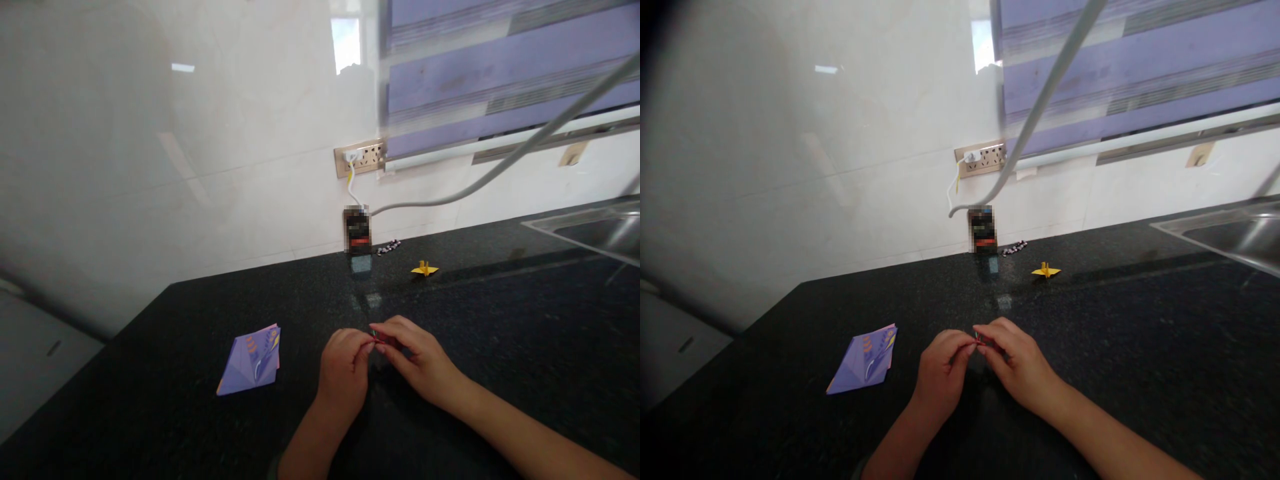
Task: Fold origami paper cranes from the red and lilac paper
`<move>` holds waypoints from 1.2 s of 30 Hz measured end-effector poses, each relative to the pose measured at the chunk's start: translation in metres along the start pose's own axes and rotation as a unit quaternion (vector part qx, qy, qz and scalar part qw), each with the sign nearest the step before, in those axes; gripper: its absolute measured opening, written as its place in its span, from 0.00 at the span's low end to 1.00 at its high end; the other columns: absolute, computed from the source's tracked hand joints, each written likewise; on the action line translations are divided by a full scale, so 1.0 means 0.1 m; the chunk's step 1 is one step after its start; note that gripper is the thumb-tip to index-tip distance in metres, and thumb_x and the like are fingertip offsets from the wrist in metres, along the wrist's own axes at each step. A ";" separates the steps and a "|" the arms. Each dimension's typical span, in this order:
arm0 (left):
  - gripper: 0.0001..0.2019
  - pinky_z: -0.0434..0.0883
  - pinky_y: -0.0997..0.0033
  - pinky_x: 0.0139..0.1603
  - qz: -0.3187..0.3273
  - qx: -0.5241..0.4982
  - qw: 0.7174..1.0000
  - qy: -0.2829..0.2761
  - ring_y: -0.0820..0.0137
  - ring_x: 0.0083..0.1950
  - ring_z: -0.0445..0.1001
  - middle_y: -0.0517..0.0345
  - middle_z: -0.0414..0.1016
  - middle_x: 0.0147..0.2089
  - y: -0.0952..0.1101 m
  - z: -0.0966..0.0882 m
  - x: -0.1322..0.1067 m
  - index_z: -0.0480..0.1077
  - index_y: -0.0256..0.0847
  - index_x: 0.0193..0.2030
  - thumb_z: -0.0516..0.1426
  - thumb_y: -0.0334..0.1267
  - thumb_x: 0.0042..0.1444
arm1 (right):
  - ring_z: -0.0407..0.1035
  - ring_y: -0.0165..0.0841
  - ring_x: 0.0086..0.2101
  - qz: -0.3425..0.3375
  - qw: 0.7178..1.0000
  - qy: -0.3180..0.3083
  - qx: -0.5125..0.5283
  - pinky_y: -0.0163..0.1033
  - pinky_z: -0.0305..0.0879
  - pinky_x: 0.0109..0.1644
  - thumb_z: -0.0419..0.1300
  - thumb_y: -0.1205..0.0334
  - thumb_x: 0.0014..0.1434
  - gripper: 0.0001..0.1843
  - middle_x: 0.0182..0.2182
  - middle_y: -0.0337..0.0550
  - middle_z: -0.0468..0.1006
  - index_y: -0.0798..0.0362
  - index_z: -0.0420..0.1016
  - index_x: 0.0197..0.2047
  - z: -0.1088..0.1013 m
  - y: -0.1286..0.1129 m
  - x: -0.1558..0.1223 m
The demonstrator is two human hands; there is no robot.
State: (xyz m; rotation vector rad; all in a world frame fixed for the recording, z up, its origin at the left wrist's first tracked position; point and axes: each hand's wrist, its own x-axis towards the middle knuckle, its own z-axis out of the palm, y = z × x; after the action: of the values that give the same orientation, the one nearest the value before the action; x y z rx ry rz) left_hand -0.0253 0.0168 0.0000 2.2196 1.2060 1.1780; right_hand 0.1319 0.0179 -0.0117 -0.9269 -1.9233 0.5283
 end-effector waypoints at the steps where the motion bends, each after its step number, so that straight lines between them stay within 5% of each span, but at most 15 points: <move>1: 0.08 0.64 0.68 0.39 -0.004 0.001 1.000 0.000 0.70 0.37 0.68 0.56 0.72 0.33 0.00 0.00 0.00 0.69 0.39 0.33 0.49 0.29 0.54 | 0.66 0.31 0.34 0.002 1.000 0.006 -0.003 0.36 0.65 0.36 0.52 0.69 0.55 0.16 0.33 0.44 0.69 0.51 0.67 0.48 0.00 0.00 0.00; 10: 0.08 0.64 0.68 0.39 -0.018 0.010 1.000 -0.009 0.69 0.36 0.68 0.55 0.72 0.33 0.02 -0.01 0.00 0.69 0.39 0.32 0.49 0.30 0.54 | 0.67 0.32 0.32 0.005 1.000 0.016 -0.018 0.37 0.65 0.35 0.52 0.68 0.55 0.12 0.31 0.44 0.71 0.51 0.69 0.43 0.00 0.02 0.02; 17: 0.07 0.64 0.69 0.39 -0.034 0.001 0.999 -0.003 0.70 0.37 0.68 0.56 0.72 0.33 0.02 0.00 -0.01 0.69 0.39 0.32 0.49 0.30 0.54 | 0.64 0.29 0.27 0.037 0.999 0.017 -0.023 0.34 0.62 0.29 0.54 0.67 0.53 0.02 0.27 0.42 0.68 0.53 0.67 0.30 -0.01 0.00 0.02; 27: 0.07 0.65 0.69 0.39 -0.052 -0.028 0.998 -0.013 0.69 0.37 0.69 0.56 0.72 0.33 0.02 0.02 -0.01 0.70 0.40 0.32 0.50 0.30 0.53 | 0.66 0.31 0.31 0.011 1.000 -0.008 0.003 0.35 0.64 0.34 0.50 0.68 0.56 0.10 0.31 0.44 0.71 0.52 0.70 0.39 0.00 -0.02 0.03; 36: 0.09 0.70 0.69 0.37 -0.109 -0.100 0.988 0.040 0.68 0.39 0.70 0.53 0.71 0.40 -0.01 0.04 -0.02 0.69 0.40 0.39 0.55 0.33 0.48 | 0.66 0.31 0.32 0.023 0.999 -0.013 0.023 0.36 0.64 0.35 0.50 0.68 0.56 0.09 0.29 0.43 0.71 0.53 0.71 0.33 -0.04 -0.08 0.06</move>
State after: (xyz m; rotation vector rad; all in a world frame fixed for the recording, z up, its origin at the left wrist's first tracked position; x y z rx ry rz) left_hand -0.0228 0.0162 -0.0035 1.8600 1.2648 1.2480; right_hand 0.1304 0.0169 -0.0010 -0.9402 -1.9084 0.6110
